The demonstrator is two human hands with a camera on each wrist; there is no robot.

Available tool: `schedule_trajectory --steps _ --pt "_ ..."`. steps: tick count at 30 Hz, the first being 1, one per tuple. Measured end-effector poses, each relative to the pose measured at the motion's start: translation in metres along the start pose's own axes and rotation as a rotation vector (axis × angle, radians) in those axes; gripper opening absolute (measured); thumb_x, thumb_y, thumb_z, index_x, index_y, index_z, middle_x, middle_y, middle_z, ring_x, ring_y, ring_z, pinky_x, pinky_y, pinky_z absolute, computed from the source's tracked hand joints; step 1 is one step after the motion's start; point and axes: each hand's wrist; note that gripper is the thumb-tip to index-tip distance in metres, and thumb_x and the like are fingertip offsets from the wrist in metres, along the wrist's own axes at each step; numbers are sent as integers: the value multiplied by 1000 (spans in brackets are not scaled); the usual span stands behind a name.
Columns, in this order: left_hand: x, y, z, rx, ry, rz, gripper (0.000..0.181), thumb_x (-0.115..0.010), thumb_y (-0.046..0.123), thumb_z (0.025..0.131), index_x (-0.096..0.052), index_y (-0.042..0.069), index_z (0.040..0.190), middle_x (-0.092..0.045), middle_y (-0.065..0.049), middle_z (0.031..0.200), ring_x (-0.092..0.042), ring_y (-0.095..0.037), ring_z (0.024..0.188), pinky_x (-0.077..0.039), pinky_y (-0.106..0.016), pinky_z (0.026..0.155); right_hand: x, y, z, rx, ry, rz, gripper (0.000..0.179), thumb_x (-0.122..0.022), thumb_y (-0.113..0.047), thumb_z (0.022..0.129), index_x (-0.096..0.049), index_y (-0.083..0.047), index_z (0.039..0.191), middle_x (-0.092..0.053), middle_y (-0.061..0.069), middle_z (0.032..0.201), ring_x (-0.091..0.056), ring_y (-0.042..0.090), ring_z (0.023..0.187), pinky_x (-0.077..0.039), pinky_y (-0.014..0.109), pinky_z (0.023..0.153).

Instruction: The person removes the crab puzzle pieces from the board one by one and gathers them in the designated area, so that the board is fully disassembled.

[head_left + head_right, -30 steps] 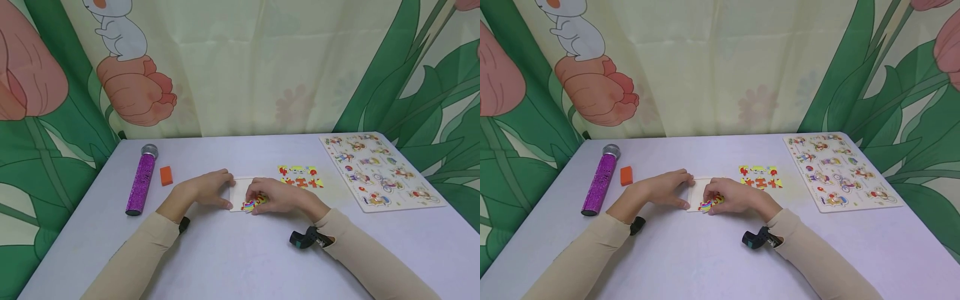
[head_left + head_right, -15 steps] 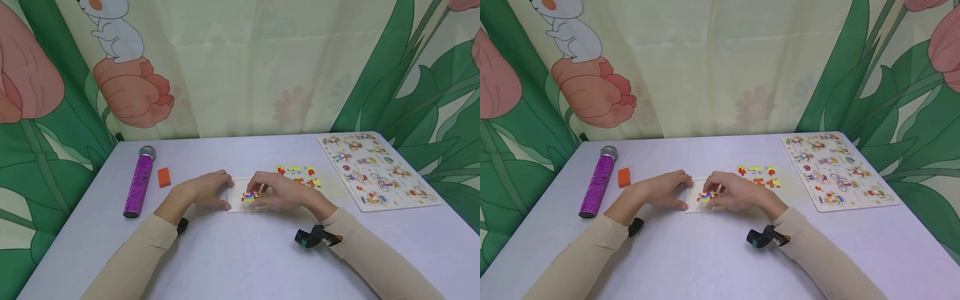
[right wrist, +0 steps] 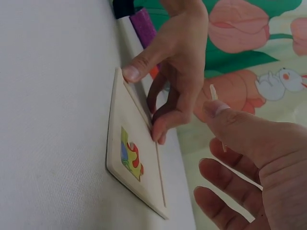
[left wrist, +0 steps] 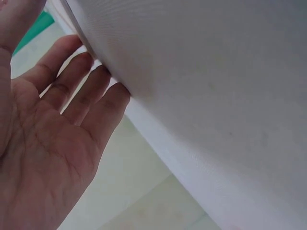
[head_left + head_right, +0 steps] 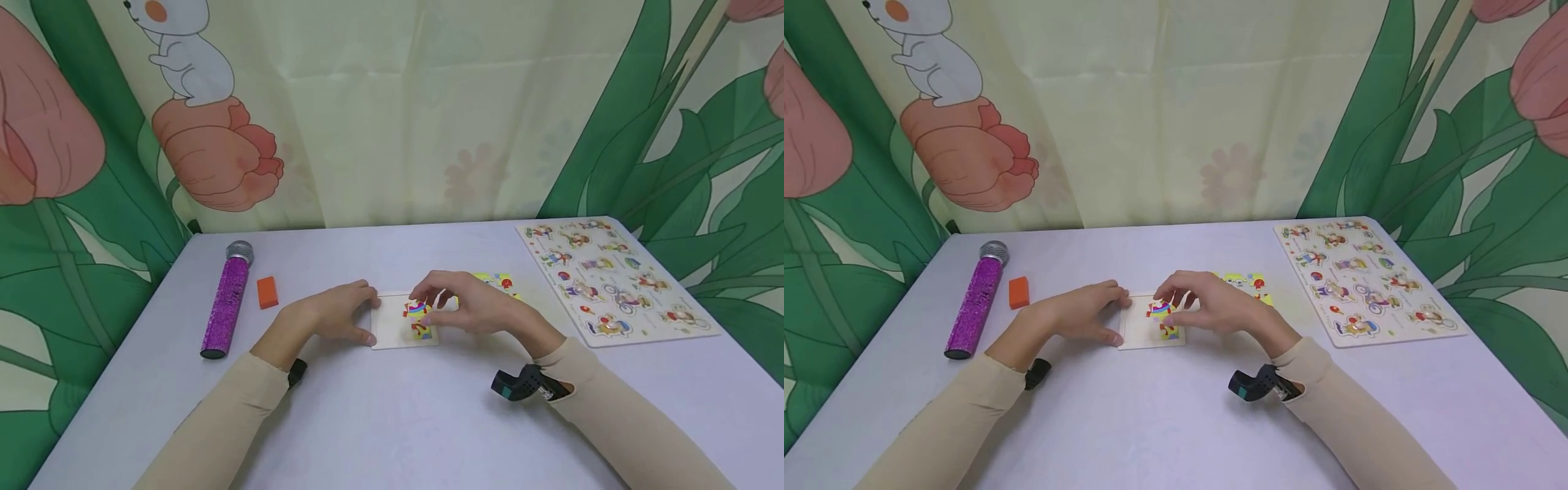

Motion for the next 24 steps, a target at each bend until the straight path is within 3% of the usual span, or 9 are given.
schedule_trajectory --steps 6,14,24 --pt "-1 -2 1 -8 5 17 63 -86 41 84 -59 14 133 -53 0 131 -51 -20 128 -41 -41 116 3 -3 -4 -34 29 -9 35 -79 -21 92 -67 -20 125 -69 -5 113 -64 12 99 -58 34 87" --pt "-1 -3 0 -28 7 3 63 -86 40 84 -58 12 133 -53 -1 129 -51 -21 126 -41 -41 115 9 -7 -9 -3 23 -44 34 -73 -23 98 -67 -22 131 -67 -9 118 -64 11 97 -57 32 85" --pt "-5 -4 -1 -23 15 1 63 -85 41 84 -58 14 134 -52 2 131 -51 -19 126 -41 -39 115 20 -4 -21 -35 51 -125 41 -73 -24 97 -67 -24 138 -63 -11 115 -58 10 95 -53 30 77"
Point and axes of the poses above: each hand's wrist, its own z-axis towards the middle knuckle, its own x-axis out of the back of the hand, y = z × x
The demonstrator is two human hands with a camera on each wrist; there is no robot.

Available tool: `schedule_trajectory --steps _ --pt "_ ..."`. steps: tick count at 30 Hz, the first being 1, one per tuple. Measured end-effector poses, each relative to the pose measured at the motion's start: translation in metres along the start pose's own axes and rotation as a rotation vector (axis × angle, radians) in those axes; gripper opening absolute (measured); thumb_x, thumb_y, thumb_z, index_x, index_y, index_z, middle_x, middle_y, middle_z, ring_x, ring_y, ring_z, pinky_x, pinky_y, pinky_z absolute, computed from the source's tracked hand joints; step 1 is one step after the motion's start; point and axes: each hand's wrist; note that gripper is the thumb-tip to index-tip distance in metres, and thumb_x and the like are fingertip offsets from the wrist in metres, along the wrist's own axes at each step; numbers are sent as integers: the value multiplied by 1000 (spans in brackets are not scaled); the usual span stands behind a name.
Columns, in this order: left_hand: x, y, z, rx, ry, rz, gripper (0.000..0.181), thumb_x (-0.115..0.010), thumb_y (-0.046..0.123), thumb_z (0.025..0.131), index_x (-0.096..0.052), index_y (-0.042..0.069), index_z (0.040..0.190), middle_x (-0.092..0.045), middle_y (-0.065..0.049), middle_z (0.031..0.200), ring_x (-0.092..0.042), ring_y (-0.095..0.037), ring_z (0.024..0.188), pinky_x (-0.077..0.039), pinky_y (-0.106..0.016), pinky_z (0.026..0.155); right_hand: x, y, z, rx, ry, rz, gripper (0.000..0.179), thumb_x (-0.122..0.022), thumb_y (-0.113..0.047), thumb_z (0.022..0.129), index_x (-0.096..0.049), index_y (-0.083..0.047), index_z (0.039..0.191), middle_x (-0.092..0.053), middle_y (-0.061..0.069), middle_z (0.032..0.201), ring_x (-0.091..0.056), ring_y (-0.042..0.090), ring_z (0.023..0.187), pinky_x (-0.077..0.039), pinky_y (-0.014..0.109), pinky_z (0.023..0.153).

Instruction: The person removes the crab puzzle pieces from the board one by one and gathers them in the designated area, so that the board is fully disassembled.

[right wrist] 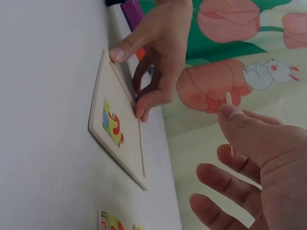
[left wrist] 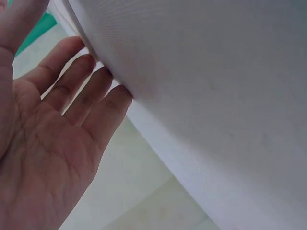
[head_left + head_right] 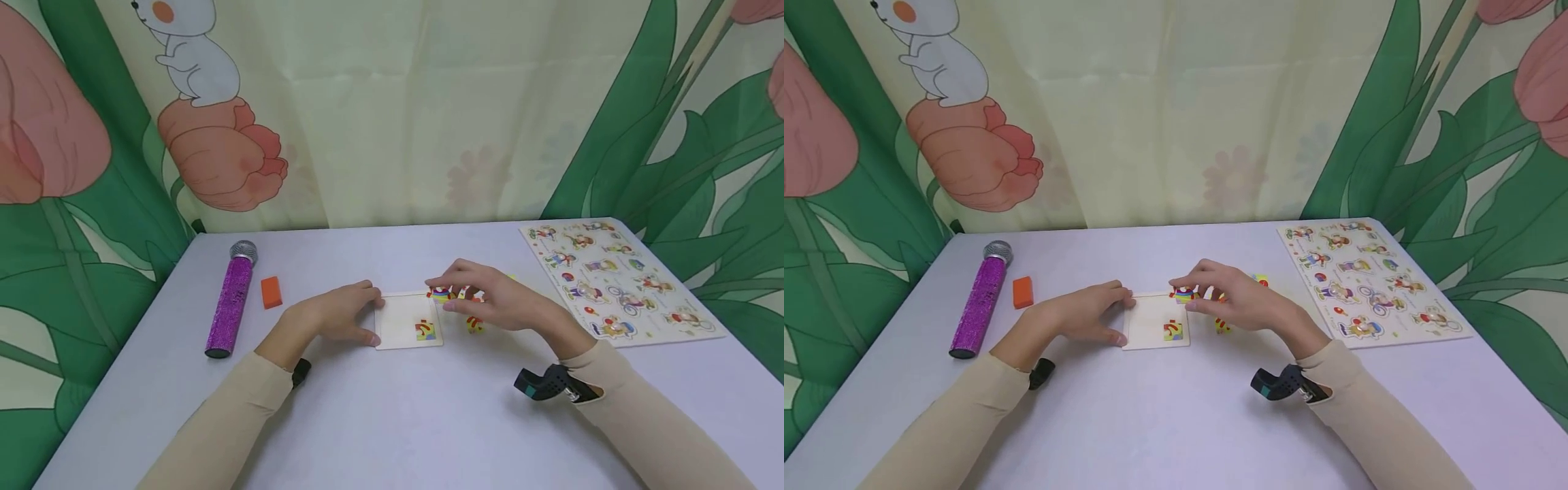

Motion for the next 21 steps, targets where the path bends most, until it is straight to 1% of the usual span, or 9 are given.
schedule_trajectory --steps 6,15,21 --pt "1 1 1 1 -2 6 63 -85 41 85 -58 14 135 -52 2 131 -50 -18 126 -41 -38 115 9 2 -13 -46 17 4 39 -74 -24 97 -68 -27 135 -62 -11 115 -59 10 100 -56 30 82" --pt "-1 1 2 12 0 -5 64 -86 40 84 -58 14 135 -52 1 132 -50 -19 127 -40 -39 116 13 13 -28 -12 48 40 37 -76 -18 95 -69 -22 131 -65 -8 114 -62 10 98 -58 29 80" --pt "0 2 2 24 2 9 63 -86 40 84 -58 15 135 -52 2 134 -50 -19 128 -40 -39 116 16 20 -38 -15 57 45 39 -77 -16 94 -67 -16 132 -64 -8 108 -61 12 95 -59 29 79"
Point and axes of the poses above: each hand's wrist, its own z-axis towards the middle knuckle, its own x-axis out of the back of the hand, y = z × x
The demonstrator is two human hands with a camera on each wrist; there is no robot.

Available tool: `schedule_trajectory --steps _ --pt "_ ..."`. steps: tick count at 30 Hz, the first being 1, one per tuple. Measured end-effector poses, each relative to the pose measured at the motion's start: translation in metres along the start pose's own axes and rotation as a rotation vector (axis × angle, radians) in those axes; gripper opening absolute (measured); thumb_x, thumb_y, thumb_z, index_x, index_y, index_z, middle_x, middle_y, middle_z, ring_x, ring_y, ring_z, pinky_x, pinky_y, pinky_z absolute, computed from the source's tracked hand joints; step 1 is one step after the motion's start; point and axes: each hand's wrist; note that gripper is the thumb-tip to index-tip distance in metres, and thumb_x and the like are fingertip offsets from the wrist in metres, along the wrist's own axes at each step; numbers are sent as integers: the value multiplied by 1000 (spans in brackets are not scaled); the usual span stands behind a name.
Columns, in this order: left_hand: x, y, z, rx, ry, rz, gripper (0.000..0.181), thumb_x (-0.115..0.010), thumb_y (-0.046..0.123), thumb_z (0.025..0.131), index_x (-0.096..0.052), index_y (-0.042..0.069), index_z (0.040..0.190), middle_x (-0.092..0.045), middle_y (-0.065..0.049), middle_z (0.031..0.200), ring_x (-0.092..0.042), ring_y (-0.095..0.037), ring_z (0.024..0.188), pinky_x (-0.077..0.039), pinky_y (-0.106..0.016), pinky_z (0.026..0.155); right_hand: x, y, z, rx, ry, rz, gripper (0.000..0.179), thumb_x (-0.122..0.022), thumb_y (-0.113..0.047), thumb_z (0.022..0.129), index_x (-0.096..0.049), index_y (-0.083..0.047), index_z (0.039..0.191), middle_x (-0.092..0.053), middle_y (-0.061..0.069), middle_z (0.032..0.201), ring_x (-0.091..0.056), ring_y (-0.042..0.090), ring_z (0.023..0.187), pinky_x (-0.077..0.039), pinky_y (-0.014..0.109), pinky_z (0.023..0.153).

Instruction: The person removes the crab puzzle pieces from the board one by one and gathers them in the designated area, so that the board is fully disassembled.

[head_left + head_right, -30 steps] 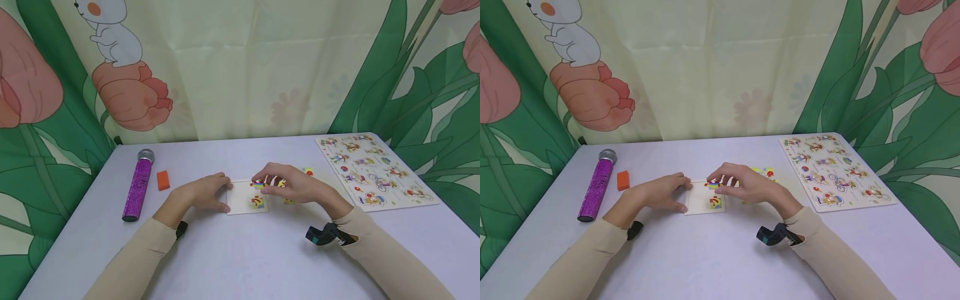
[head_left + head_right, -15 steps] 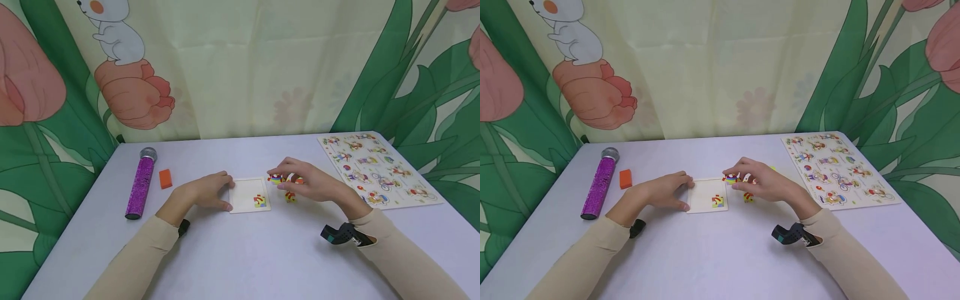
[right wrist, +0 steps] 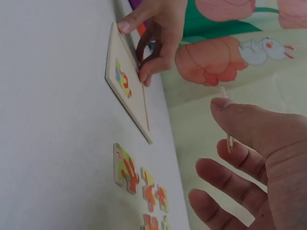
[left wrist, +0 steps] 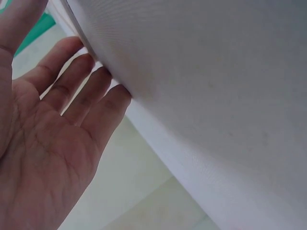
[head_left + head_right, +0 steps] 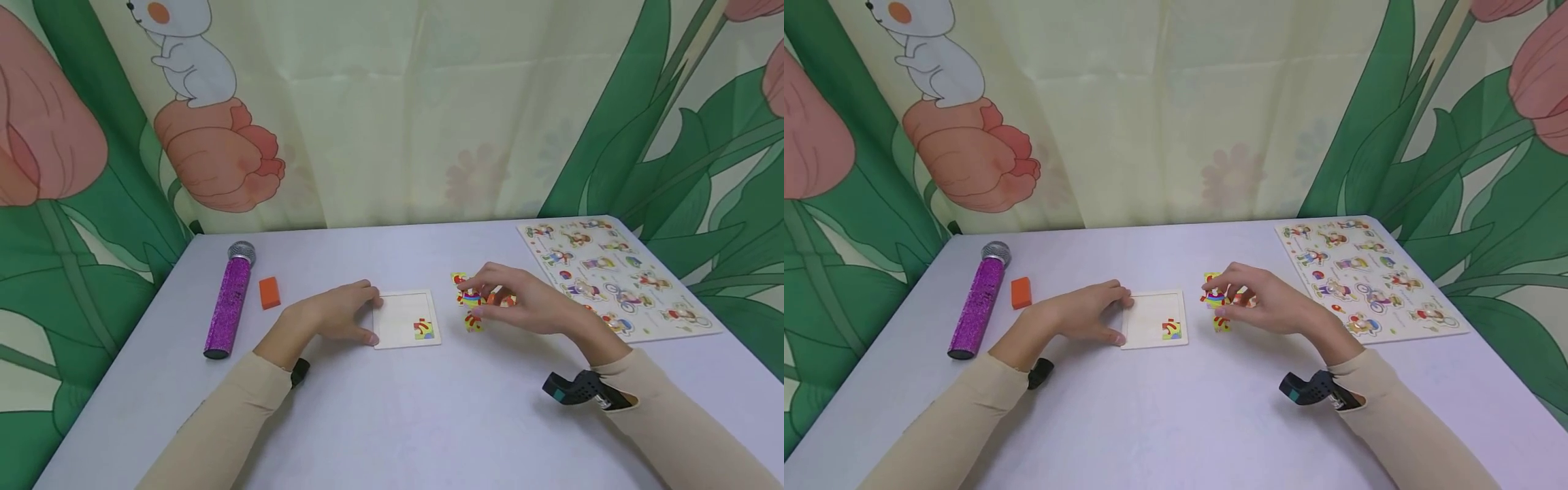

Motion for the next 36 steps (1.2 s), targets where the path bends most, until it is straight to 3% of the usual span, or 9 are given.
schedule_trajectory --steps 14,21,36 --pt "4 1 -5 11 -13 -10 66 -86 40 84 -57 14 137 -51 0 136 -49 -20 130 -39 -40 117 7 10 -22 -106 -17 -62 37 -76 -18 95 -68 -20 131 -64 -13 108 -61 10 92 -55 27 76" --pt "1 -1 -2 -12 -3 -2 64 -86 41 84 -58 15 135 -51 2 133 -50 -18 128 -40 -38 116 12 16 -36 -102 11 -109 40 -77 -15 93 -67 -19 131 -65 -12 113 -61 8 94 -56 27 75" --pt "1 2 0 11 -3 -7 62 -87 40 83 -59 16 134 -52 3 131 -50 -17 126 -41 -37 115 12 23 -45 -158 -62 -100 37 -79 -21 93 -68 -21 128 -65 -11 106 -60 10 88 -54 25 73"
Point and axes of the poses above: each hand's wrist, its own z-axis towards the middle knuckle, its own x-axis out of the back of the hand, y = z × x
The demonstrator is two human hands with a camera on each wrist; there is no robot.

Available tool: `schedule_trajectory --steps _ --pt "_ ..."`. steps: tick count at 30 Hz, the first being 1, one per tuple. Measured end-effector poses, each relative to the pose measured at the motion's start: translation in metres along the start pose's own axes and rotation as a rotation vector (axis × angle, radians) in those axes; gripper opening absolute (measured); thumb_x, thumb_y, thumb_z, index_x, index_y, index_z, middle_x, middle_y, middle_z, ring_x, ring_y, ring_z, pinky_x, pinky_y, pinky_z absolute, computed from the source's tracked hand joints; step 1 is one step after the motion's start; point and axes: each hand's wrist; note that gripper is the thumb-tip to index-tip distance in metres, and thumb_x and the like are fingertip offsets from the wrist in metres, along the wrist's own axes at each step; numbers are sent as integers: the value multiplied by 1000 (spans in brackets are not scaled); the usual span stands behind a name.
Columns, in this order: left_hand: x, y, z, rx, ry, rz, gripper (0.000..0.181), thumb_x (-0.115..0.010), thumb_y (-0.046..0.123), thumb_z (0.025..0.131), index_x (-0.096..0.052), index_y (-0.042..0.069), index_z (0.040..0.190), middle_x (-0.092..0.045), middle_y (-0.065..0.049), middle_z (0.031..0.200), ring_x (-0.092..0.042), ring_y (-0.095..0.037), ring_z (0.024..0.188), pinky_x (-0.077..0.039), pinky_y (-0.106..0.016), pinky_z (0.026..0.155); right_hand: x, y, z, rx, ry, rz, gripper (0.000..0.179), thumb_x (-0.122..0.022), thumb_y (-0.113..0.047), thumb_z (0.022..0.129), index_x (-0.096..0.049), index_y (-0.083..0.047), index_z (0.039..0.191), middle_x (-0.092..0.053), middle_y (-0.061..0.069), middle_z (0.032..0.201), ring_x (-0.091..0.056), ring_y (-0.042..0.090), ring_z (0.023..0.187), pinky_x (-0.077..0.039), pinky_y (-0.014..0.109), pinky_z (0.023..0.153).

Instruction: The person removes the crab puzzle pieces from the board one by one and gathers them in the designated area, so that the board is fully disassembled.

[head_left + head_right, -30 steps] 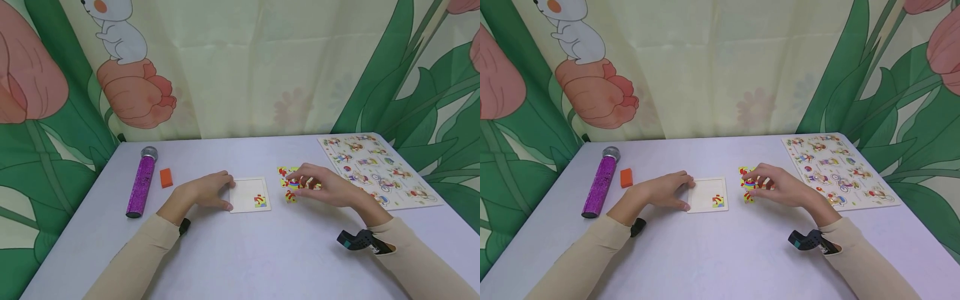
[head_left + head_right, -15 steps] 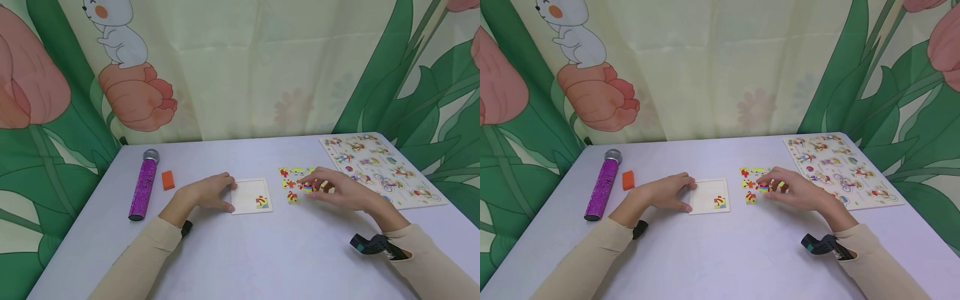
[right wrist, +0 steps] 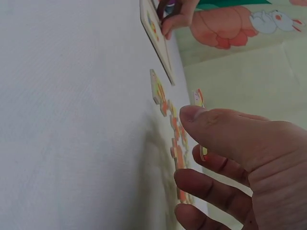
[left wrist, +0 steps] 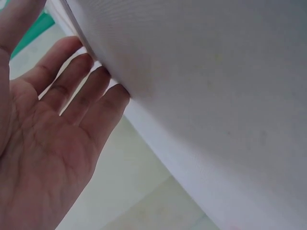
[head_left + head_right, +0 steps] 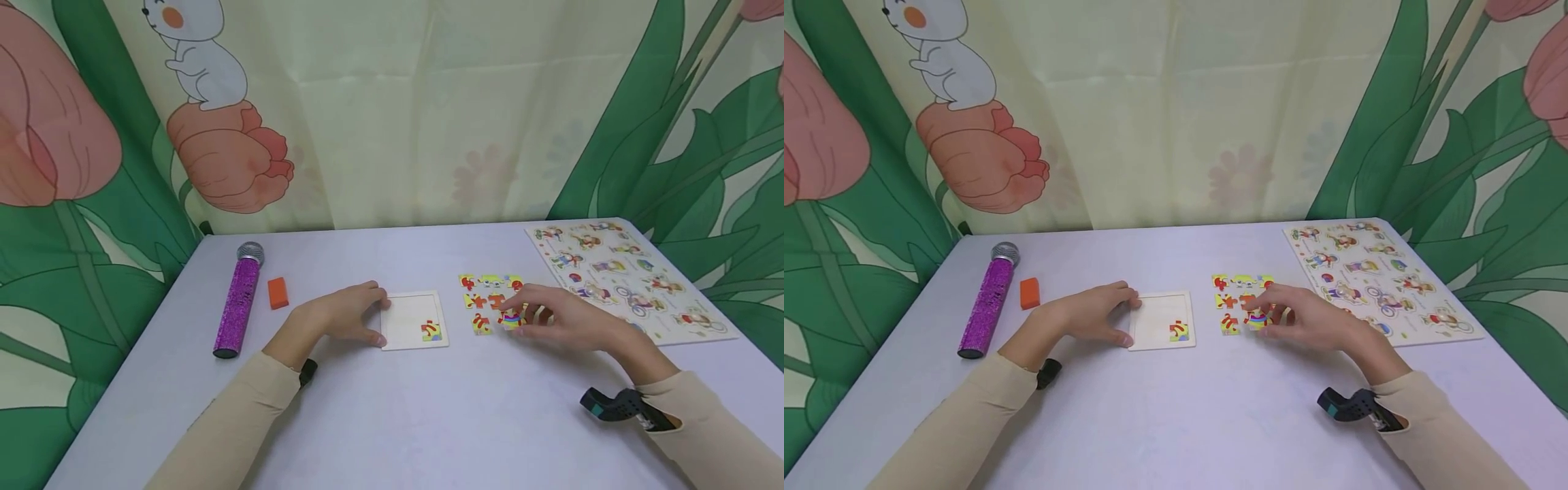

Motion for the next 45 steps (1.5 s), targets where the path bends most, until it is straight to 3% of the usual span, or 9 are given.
schedule_trajectory --steps 14,30,37,45 --pt "-6 0 1 -24 0 0 64 -89 41 81 -61 15 132 -54 3 133 -52 -18 127 -42 -38 114 -16 10 0 -66 -33 -36 40 -82 -22 90 -66 -22 127 -62 -7 99 -58 10 82 -53 24 70" --pt "-4 1 1 -1 5 23 63 -88 42 81 -60 17 132 -52 3 135 -51 -19 127 -41 -40 115 -13 10 1 -73 11 -84 37 -82 -18 90 -67 -21 123 -63 -6 102 -56 8 79 -50 23 68" --pt "0 1 1 12 10 31 64 -88 42 82 -60 18 134 -52 4 132 -51 -18 128 -41 -40 115 -11 11 5 -46 5 -83 35 -81 -18 90 -68 -19 122 -64 -6 101 -55 7 77 -49 24 68" --pt "2 1 1 6 7 20 63 -88 41 82 -60 17 134 -52 3 131 -51 -19 126 -41 -41 114 -10 6 13 -3 40 -100 34 -82 -29 90 -71 -19 121 -61 -6 94 -52 12 74 -43 21 65"
Point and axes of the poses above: each hand's wrist, its own z-axis towards the middle knuckle, its own x-axis out of the back of the hand, y = z × x
